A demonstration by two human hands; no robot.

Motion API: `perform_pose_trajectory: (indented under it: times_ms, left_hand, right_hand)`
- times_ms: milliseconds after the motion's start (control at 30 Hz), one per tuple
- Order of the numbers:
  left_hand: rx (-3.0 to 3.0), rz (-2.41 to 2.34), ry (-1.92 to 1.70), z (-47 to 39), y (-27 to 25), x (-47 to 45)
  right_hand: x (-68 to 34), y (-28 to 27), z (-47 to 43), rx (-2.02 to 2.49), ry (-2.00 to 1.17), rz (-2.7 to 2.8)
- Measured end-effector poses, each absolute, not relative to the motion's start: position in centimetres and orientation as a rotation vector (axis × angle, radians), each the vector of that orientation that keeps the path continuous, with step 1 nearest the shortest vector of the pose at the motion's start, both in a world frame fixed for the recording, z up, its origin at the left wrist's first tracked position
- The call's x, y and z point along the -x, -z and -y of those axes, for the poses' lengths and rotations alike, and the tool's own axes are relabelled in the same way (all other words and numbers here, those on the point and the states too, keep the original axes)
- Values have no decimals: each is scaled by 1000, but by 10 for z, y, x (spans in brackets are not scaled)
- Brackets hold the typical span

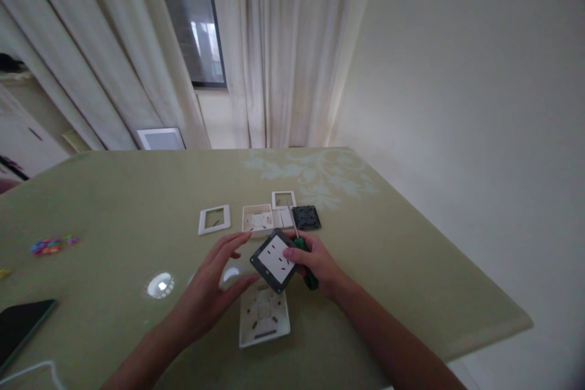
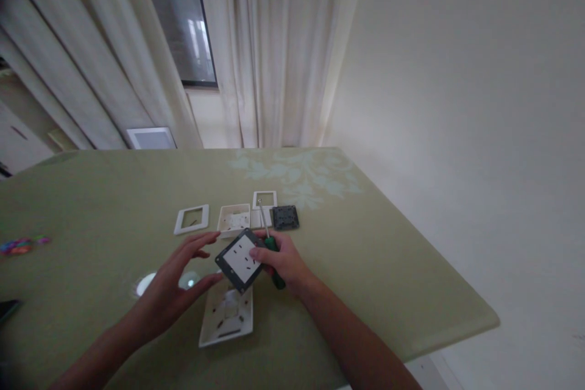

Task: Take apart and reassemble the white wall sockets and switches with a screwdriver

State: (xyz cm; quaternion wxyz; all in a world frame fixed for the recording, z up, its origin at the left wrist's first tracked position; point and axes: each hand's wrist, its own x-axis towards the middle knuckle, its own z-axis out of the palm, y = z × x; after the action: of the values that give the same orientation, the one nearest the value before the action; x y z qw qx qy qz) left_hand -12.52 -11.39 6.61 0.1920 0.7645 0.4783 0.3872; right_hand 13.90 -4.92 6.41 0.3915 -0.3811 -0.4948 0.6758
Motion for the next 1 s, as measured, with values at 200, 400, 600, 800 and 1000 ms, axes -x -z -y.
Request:
perform_pose_trajectory:
  times_ms: [200,400,600,800,1000]
  left_hand:
    - [-2059,-1120,-599,135,-49,134]
    - [-2053,-1331,-794,129,-37,120]
    - [-2016,-1416,-874,124,-23,122]
    - [-1999,-1389,-908,125,-27,121]
    - [-2019,-1358,-851,122,-33,122]
  right_hand:
    - [-135,-61,55,1133,-1720,1148]
    - [-138,-63,61,1288,-1686,1292]
    - [-137,-64,64,1296,-1485,1581]
    - [-139,-63,63,1228,-1516,1593]
    - [-140,-64,61,1212,-1425,1706]
